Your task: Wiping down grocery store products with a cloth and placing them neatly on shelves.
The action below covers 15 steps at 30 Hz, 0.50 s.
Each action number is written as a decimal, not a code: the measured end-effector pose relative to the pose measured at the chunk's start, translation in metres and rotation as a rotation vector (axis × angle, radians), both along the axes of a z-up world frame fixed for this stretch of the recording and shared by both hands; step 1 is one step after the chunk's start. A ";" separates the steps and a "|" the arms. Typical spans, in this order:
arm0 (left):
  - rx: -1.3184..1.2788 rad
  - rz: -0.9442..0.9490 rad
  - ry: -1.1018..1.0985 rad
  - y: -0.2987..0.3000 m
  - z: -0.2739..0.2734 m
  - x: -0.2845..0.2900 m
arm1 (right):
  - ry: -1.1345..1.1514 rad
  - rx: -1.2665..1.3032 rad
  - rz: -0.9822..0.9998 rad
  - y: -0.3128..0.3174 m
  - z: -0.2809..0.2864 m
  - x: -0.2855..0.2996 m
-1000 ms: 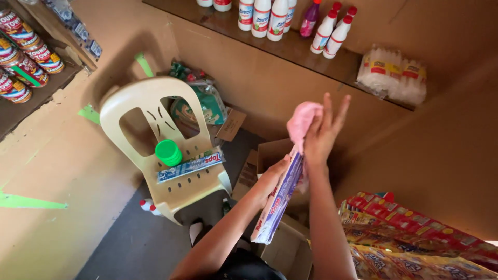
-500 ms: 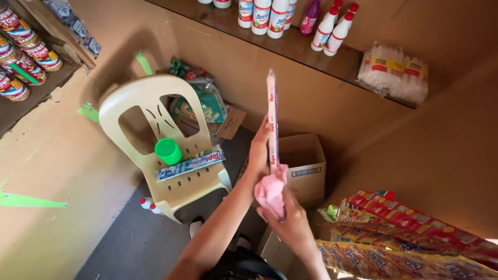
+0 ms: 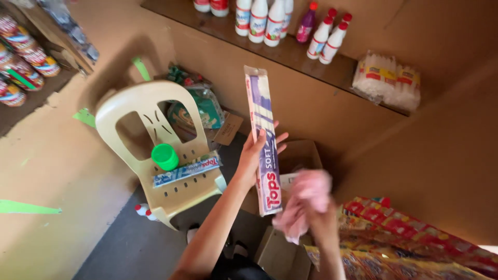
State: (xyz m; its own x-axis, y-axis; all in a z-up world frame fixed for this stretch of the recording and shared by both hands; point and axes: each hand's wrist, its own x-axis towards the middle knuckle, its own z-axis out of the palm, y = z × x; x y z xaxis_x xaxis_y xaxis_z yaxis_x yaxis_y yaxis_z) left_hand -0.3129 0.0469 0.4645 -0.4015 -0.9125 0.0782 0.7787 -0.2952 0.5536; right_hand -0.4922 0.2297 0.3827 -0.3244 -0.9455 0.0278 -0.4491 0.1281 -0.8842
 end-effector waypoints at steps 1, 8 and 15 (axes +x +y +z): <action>-0.007 0.006 -0.003 -0.003 -0.005 0.000 | -0.003 -0.007 0.006 -0.005 0.026 0.013; 0.246 -0.123 0.114 0.042 0.013 0.032 | 0.341 -0.304 0.259 -0.096 0.128 0.111; 0.262 -0.272 -0.147 -0.033 -0.164 0.032 | 0.484 -0.440 0.057 -0.241 0.148 0.117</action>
State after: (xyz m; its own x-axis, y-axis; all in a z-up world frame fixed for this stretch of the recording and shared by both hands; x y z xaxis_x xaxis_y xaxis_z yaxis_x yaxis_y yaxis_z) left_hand -0.2812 0.0142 0.3002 -0.6206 -0.7529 -0.2191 0.5708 -0.6254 0.5321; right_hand -0.3750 -0.0109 0.5310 -0.1277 -0.8280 0.5460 -0.8046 -0.2354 -0.5452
